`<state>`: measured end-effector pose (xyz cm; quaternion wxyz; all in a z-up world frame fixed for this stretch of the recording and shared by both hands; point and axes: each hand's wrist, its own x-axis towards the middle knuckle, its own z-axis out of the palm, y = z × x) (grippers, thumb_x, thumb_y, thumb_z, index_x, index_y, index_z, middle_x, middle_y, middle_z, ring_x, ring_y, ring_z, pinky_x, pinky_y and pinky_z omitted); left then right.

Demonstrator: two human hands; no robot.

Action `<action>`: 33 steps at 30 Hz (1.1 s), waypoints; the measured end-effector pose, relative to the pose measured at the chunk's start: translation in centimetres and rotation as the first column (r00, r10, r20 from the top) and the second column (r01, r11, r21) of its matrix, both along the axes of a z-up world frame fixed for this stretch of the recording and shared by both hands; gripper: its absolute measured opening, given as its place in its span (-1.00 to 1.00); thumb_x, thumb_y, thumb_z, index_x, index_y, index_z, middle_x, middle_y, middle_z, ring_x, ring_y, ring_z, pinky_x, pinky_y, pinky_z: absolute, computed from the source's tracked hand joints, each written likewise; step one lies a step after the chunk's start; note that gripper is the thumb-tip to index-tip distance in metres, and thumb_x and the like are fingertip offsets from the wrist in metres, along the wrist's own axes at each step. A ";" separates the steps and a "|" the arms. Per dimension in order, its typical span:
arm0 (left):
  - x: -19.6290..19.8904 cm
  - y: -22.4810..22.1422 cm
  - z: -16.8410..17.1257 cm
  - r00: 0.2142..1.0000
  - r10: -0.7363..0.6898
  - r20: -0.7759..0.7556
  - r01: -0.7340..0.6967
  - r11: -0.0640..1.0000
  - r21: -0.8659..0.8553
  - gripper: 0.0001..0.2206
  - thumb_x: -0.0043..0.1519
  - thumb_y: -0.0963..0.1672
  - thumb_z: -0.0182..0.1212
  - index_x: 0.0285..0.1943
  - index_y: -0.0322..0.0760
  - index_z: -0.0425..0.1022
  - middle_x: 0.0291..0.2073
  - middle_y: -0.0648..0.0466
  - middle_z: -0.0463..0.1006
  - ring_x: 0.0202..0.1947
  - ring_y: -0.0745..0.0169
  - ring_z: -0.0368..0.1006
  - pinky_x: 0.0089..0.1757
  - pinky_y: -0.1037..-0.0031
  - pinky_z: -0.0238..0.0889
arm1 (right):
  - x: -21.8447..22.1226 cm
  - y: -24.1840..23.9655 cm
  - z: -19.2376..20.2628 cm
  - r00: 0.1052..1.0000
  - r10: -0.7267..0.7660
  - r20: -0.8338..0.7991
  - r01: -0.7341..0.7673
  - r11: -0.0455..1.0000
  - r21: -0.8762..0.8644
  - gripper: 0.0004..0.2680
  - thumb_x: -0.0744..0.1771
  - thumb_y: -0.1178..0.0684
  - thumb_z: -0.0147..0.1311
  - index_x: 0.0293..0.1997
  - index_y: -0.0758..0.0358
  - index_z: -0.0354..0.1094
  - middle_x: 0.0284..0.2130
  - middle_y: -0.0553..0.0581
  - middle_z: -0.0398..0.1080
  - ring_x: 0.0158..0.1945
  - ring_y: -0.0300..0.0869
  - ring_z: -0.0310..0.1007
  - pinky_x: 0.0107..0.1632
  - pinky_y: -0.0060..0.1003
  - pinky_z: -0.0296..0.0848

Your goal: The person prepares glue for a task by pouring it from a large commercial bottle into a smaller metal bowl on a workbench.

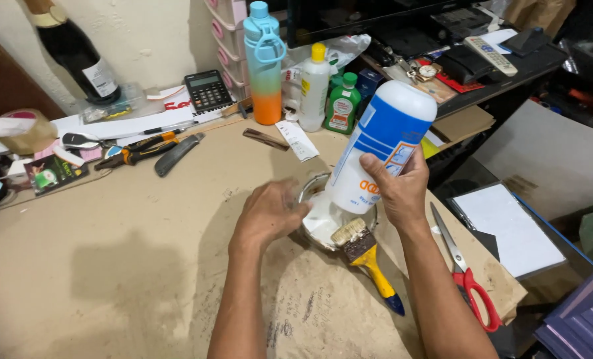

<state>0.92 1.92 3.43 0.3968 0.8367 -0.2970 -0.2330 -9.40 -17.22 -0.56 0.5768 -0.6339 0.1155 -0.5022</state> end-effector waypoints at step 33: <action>-1.2 -5.6 -2.1 0.998 0.057 -0.029 -0.064 0.906 -0.419 -0.10 -0.23 0.18 0.36 0.34 -0.09 0.21 0.14 0.03 0.58 0.07 0.07 0.58 -0.02 0.21 0.50 | -14.1 7.2 -12.1 0.409 -0.490 -0.770 -0.152 0.795 -0.587 -0.60 0.39 -0.12 -0.17 0.40 0.13 0.02 -0.20 0.21 0.33 -0.24 0.13 0.41 -0.31 0.14 0.44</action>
